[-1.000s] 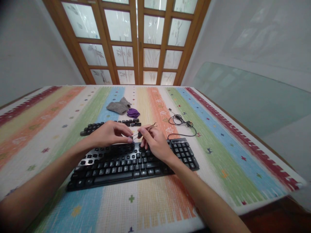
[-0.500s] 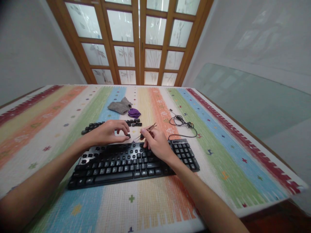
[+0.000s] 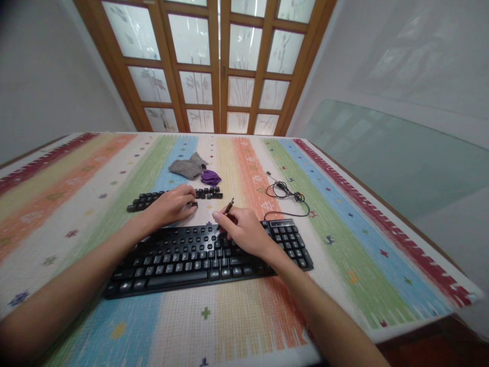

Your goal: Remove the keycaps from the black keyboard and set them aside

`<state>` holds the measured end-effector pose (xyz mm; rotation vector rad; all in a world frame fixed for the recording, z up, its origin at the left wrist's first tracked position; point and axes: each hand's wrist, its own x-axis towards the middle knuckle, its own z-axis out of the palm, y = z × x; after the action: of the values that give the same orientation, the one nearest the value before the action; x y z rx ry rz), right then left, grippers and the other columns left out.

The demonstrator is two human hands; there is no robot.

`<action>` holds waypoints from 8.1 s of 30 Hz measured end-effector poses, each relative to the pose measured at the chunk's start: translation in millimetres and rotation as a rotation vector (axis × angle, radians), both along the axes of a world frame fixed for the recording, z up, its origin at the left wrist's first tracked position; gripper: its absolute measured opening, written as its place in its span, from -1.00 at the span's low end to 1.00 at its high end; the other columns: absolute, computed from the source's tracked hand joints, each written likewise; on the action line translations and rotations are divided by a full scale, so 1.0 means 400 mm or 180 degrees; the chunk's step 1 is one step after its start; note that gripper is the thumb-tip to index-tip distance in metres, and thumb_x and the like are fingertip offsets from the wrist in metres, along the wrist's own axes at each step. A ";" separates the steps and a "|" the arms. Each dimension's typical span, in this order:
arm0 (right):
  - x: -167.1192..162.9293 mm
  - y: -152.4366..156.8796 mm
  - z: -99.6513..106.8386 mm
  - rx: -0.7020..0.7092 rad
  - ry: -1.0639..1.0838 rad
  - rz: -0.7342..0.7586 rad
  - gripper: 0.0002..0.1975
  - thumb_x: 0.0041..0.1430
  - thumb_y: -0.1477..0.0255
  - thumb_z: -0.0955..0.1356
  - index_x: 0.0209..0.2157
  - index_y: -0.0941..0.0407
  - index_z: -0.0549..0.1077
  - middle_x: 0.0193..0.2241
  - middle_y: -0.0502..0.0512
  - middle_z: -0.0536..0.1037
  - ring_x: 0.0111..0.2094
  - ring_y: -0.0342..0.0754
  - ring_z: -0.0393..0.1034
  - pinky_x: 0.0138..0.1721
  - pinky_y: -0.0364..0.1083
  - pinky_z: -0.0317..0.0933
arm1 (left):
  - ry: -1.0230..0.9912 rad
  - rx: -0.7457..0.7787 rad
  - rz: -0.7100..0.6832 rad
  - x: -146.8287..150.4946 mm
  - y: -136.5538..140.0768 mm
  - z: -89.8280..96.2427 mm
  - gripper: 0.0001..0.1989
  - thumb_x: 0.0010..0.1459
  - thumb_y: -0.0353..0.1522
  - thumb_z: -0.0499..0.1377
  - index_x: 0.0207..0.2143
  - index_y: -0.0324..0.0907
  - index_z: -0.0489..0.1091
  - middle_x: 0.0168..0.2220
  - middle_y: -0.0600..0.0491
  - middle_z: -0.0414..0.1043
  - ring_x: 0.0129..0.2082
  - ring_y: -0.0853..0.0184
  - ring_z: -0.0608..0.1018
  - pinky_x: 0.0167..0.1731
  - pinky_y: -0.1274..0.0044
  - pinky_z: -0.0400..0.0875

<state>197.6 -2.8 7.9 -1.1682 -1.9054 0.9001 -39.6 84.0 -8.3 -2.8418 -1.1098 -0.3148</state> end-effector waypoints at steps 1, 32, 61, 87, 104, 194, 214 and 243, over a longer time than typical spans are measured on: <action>0.001 0.000 0.000 0.0027 -0.0045 0.0000 -0.55 0.33 0.17 0.27 -0.59 0.11 0.37 -0.63 0.02 0.45 -0.54 -0.11 0.37 -0.45 -0.09 0.17 | 0.0020 0.0062 0.0027 0.000 0.001 -0.003 -0.85 0.19 -0.44 0.09 -0.37 -0.27 0.45 -0.19 -0.10 0.41 -0.16 0.21 0.44 -0.14 0.42 0.39; 0.032 0.001 0.022 0.0141 -0.0486 0.0293 -0.65 0.29 0.29 0.29 -0.54 0.13 0.45 -0.64 -0.01 0.49 -0.60 -0.16 0.35 -0.49 -0.12 0.14 | -0.0008 0.0199 0.0221 -0.004 0.007 -0.020 -0.80 0.20 -0.47 0.05 -0.38 -0.27 0.47 -0.20 -0.12 0.40 -0.16 0.18 0.43 -0.11 0.36 0.41; -0.011 -0.025 0.012 0.0571 -0.0884 0.0960 -0.72 0.32 0.26 0.32 -0.36 0.16 0.49 -0.45 0.06 0.54 -0.44 -0.12 0.36 -0.33 -0.11 0.20 | -0.0433 -0.1017 -0.0796 0.050 -0.069 0.053 -0.81 0.27 -0.35 0.12 -0.28 -0.24 0.51 -0.29 -0.01 0.50 -0.32 0.34 0.52 -0.27 0.53 0.34; 0.007 0.022 -0.021 -0.0535 0.1273 -0.0200 -0.53 0.25 -0.02 0.27 -0.35 0.14 0.40 -0.57 -0.03 0.40 -0.58 -0.17 0.29 -0.58 -0.18 0.10 | -0.1659 -0.2073 -0.0570 0.072 -0.102 0.092 -0.69 0.37 -0.25 0.00 0.02 -0.20 0.39 -0.18 -0.02 0.55 -0.26 0.33 0.56 -0.22 0.49 0.39; 0.007 0.011 -0.005 -0.0183 0.1609 0.0320 -0.60 0.29 0.06 0.30 -0.23 0.14 0.43 -0.41 0.03 0.49 -0.54 -0.19 0.41 -0.53 -0.17 0.23 | -0.3036 -0.3489 -0.0625 0.064 -0.091 0.084 -0.44 -0.06 -0.44 0.41 0.00 -0.25 0.30 -0.32 0.02 0.58 -0.31 0.35 0.60 -0.18 0.44 0.48; 0.070 -0.039 -0.021 0.0358 0.0110 -0.0140 -0.60 0.38 0.23 0.21 -0.46 0.14 0.42 -0.51 0.03 0.44 -0.52 -0.14 0.34 -0.41 -0.11 0.25 | -0.0829 0.0053 -0.0060 0.021 0.024 -0.080 -0.88 0.25 -0.49 0.09 -0.29 -0.24 0.44 -0.31 -0.06 0.50 -0.21 0.17 0.44 -0.15 0.35 0.41; 0.048 -0.059 -0.021 0.0286 -0.0418 0.0346 -0.67 0.38 0.31 0.24 -0.44 0.15 0.42 -0.46 0.06 0.52 -0.46 -0.14 0.40 -0.34 -0.12 0.23 | -0.0806 0.0193 -0.0127 0.020 0.024 -0.089 -0.86 0.27 -0.47 0.08 -0.32 -0.25 0.42 -0.30 -0.07 0.47 -0.22 0.19 0.43 -0.16 0.35 0.42; -0.012 -0.043 -0.041 0.0134 -0.0275 -0.0339 -0.62 0.39 0.18 0.17 -0.45 0.09 0.28 -0.53 0.00 0.40 -0.49 -0.09 0.31 -0.39 -0.09 0.10 | -0.1612 0.0102 -0.0335 0.042 -0.029 0.014 -0.89 0.27 -0.43 0.09 -0.29 -0.23 0.41 -0.24 -0.02 0.37 -0.25 0.30 0.47 -0.19 0.44 0.42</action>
<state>192.8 -20.0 -8.4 -1.2888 -1.9014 0.7597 -22.6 72.5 -2.9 -2.8713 -0.9998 -1.0959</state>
